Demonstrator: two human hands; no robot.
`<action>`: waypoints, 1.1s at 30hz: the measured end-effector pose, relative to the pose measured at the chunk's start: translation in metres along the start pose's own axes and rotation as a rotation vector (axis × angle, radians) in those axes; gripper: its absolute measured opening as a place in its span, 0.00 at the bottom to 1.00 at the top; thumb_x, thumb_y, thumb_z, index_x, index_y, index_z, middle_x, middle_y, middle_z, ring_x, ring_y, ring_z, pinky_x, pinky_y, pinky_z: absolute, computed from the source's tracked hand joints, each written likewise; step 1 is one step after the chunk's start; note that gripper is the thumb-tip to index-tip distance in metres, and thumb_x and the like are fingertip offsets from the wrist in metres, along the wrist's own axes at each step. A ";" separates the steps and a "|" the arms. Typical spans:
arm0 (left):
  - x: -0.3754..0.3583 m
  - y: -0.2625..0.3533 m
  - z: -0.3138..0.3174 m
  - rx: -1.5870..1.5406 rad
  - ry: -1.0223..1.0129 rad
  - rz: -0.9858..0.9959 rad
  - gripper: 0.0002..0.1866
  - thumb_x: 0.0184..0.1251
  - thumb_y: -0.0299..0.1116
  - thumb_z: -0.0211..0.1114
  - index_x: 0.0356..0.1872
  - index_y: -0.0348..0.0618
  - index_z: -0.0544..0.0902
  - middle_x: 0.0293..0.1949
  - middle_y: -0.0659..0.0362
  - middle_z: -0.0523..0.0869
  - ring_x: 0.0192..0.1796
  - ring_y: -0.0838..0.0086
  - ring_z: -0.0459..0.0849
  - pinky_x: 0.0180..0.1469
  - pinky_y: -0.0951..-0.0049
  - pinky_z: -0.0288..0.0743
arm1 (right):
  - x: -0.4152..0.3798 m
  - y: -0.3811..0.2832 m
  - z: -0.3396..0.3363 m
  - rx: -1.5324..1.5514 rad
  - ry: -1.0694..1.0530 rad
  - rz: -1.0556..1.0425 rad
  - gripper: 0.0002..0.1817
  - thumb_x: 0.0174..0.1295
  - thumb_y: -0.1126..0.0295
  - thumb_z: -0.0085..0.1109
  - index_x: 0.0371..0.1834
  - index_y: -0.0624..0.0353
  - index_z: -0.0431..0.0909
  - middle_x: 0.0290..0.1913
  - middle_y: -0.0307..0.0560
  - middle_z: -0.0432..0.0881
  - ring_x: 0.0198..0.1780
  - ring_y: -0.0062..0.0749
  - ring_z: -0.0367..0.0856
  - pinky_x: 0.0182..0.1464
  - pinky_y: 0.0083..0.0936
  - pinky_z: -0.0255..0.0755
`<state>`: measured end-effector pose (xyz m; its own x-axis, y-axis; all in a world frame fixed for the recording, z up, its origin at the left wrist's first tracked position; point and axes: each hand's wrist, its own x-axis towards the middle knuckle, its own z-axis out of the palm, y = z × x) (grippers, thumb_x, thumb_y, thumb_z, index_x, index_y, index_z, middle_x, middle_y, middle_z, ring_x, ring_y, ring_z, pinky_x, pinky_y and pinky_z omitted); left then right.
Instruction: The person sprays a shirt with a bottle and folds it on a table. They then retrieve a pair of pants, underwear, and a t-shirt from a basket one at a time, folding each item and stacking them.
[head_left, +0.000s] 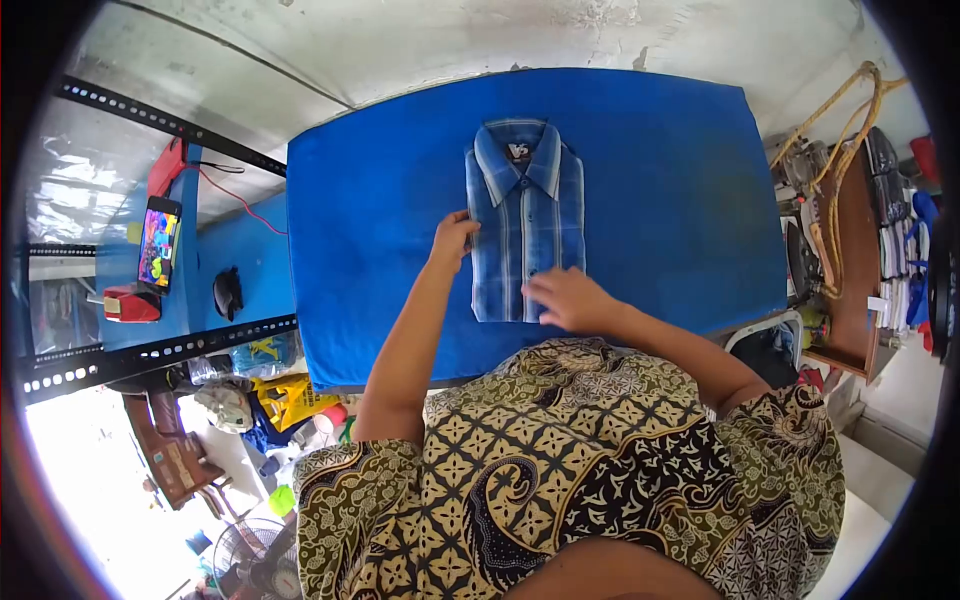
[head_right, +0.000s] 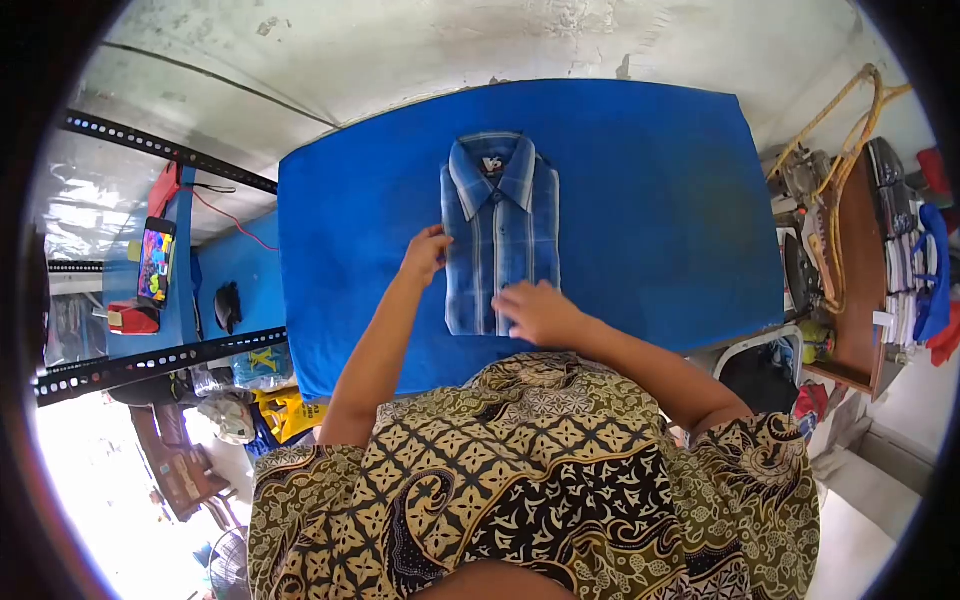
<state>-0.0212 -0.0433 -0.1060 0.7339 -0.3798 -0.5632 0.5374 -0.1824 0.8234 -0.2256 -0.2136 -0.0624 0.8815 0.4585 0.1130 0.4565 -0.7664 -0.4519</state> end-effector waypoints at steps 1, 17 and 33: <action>-0.005 0.000 0.005 0.024 0.117 0.007 0.27 0.47 0.28 0.64 0.52 0.37 0.69 0.36 0.55 0.80 0.39 0.67 0.79 0.39 0.66 0.71 | 0.001 0.014 0.002 0.053 0.179 0.042 0.26 0.49 0.64 0.60 0.54 0.56 0.69 0.49 0.48 0.71 0.51 0.41 0.68 0.48 0.40 0.63; -0.009 0.021 0.062 0.749 0.551 0.561 0.23 0.40 0.21 0.67 0.43 0.37 0.73 0.43 0.48 0.73 0.45 0.53 0.75 0.47 0.63 0.71 | 0.051 0.201 -0.062 0.462 0.619 0.921 0.12 0.42 0.69 0.67 0.29 0.59 0.77 0.32 0.50 0.80 0.34 0.38 0.79 0.35 0.30 0.71; -0.116 -0.016 0.016 -0.207 -0.111 0.058 0.18 0.64 0.41 0.53 0.49 0.40 0.71 0.42 0.58 0.79 0.43 0.73 0.79 0.45 0.69 0.73 | 0.050 -0.020 0.001 0.174 0.306 0.181 0.28 0.51 0.71 0.54 0.57 0.64 0.59 0.54 0.64 0.69 0.49 0.56 0.73 0.46 0.44 0.70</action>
<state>-0.1211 -0.0114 -0.0526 0.7222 -0.4839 -0.4943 0.5775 0.0285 0.8159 -0.1903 -0.1750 -0.0483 0.9530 0.1471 0.2647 0.2863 -0.7230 -0.6288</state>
